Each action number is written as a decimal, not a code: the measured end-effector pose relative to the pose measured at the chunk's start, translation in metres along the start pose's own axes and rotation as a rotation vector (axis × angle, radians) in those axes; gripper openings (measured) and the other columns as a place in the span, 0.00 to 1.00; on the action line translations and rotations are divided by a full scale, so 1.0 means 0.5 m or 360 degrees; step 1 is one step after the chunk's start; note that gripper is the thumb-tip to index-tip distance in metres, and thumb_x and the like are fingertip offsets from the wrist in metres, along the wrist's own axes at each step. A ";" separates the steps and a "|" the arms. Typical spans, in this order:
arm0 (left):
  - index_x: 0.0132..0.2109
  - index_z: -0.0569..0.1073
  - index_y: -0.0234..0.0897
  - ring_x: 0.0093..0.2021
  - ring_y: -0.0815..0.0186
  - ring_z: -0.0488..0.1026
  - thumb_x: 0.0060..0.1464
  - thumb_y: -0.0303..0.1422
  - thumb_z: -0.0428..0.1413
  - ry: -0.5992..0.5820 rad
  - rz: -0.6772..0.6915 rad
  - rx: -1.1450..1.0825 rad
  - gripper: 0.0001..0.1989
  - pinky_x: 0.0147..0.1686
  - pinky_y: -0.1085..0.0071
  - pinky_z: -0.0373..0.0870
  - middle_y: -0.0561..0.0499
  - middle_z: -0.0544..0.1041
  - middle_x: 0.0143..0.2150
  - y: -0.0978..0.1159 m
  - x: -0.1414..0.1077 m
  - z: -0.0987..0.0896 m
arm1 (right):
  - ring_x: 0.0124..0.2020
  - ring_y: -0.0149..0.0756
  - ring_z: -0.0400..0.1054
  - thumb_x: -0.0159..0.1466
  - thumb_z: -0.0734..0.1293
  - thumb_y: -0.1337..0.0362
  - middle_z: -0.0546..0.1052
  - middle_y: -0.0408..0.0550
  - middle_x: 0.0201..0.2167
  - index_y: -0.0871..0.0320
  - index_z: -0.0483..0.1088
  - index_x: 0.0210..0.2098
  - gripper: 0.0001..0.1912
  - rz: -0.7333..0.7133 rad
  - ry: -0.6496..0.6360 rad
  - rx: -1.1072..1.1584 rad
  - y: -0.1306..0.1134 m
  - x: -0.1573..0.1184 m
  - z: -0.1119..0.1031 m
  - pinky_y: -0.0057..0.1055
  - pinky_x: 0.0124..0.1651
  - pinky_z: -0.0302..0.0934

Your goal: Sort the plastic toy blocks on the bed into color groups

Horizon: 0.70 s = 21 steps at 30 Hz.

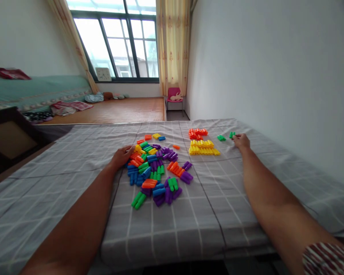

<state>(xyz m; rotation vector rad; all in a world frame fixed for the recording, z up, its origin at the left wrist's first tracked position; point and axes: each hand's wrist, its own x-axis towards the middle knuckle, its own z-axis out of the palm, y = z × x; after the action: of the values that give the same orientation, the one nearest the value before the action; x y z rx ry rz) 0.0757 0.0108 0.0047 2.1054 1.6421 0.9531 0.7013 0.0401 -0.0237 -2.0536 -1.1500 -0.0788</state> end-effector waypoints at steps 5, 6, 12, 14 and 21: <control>0.44 0.79 0.36 0.42 0.57 0.74 0.54 0.57 0.43 -0.0032 0.0021 0.0061 0.32 0.41 0.69 0.70 0.49 0.81 0.40 -0.007 0.001 -0.003 | 0.44 0.47 0.72 0.62 0.63 0.57 0.79 0.57 0.40 0.61 0.72 0.44 0.17 0.0011 -0.0100 -0.0185 -0.018 -0.009 0.027 0.37 0.45 0.63; 0.44 0.79 0.36 0.42 0.56 0.74 0.54 0.56 0.43 -0.0029 0.0028 0.0074 0.32 0.42 0.69 0.70 0.49 0.81 0.41 -0.007 0.001 -0.004 | 0.44 0.47 0.72 0.63 0.62 0.57 0.78 0.57 0.41 0.61 0.73 0.44 0.17 -0.0019 -0.0109 -0.0210 -0.018 -0.011 0.028 0.37 0.44 0.63; 0.45 0.79 0.36 0.42 0.56 0.75 0.54 0.56 0.43 -0.0007 0.0028 0.0128 0.32 0.42 0.69 0.71 0.49 0.81 0.41 0.000 0.000 -0.005 | 0.45 0.42 0.70 0.63 0.61 0.62 0.77 0.54 0.45 0.58 0.73 0.50 0.18 -0.0213 -0.0159 -0.0270 -0.008 -0.018 0.025 0.34 0.48 0.61; 0.45 0.79 0.36 0.42 0.57 0.75 0.54 0.56 0.44 -0.0002 0.0027 0.0131 0.32 0.41 0.69 0.71 0.49 0.81 0.41 0.000 0.000 -0.005 | 0.44 0.40 0.70 0.63 0.62 0.62 0.78 0.52 0.44 0.56 0.73 0.49 0.17 -0.0249 -0.0185 -0.0290 -0.008 -0.020 0.023 0.34 0.48 0.61; 0.45 0.79 0.36 0.42 0.57 0.75 0.54 0.57 0.42 -0.0014 0.0036 0.0152 0.33 0.42 0.69 0.70 0.48 0.81 0.41 -0.003 0.001 -0.006 | 0.47 0.43 0.68 0.62 0.59 0.67 0.76 0.56 0.45 0.58 0.74 0.48 0.18 -0.0253 -0.0144 -0.0411 -0.018 -0.022 0.017 0.37 0.51 0.60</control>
<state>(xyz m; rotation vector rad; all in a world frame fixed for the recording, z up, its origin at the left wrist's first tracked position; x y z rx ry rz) 0.0728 0.0110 0.0060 2.1915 1.6945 0.8869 0.6853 0.0404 -0.0288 -2.2040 -1.4206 -0.2241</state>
